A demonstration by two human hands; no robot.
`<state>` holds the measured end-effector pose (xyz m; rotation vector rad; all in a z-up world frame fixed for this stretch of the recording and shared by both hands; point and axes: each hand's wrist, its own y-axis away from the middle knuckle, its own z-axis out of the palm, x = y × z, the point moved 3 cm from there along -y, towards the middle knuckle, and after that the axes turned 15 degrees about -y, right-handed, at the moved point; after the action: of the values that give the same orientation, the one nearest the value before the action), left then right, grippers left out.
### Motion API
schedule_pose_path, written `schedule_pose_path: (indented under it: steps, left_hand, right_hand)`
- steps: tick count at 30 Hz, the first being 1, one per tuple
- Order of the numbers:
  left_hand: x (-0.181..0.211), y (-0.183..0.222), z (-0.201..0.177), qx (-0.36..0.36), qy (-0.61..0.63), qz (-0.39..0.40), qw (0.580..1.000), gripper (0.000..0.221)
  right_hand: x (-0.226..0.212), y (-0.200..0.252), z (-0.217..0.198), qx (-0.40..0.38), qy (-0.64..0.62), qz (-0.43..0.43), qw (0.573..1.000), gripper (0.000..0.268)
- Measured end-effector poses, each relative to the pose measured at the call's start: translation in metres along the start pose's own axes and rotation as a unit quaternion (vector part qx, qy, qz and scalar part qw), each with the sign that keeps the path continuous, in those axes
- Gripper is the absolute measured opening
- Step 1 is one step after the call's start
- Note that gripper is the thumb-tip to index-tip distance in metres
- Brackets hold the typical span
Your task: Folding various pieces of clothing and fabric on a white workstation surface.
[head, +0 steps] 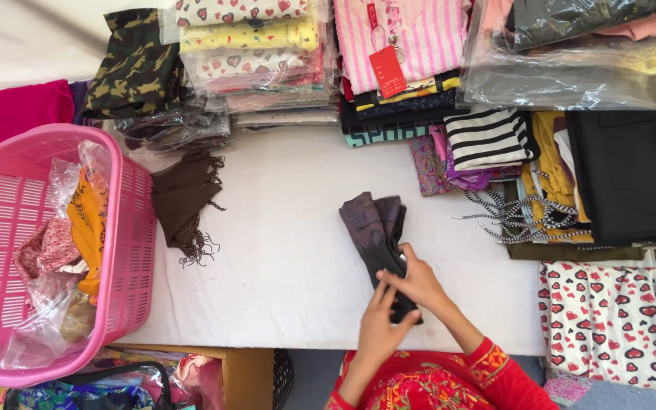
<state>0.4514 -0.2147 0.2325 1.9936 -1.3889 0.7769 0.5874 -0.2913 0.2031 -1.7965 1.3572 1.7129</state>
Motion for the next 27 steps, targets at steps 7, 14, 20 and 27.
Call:
schedule_pose_path:
  steps: [7,14,20,27]
  left_hand:
    - [-0.100,-0.012,0.020,0.098,0.500,-0.342,0.790,0.079]
    - [-0.115,-0.041,0.061,-0.053,0.668,-0.274,0.690,0.087]
    - [-0.108,-0.032,0.070,0.051,0.409,-0.340,0.845,0.070]
    - [-0.109,-0.033,0.063,0.054,0.509,-0.313,0.800,0.070]
  right_hand:
    - [-0.015,-0.003,-0.012,-0.061,-0.261,-0.026,0.963,0.042]
    - [0.100,-0.004,-0.019,-0.063,-0.259,0.051,0.962,0.060]
    - [0.139,-0.001,-0.013,-0.017,0.016,0.041,0.999,0.080]
    - [0.047,-0.023,-0.004,0.084,0.190,-0.098,0.973,0.060]
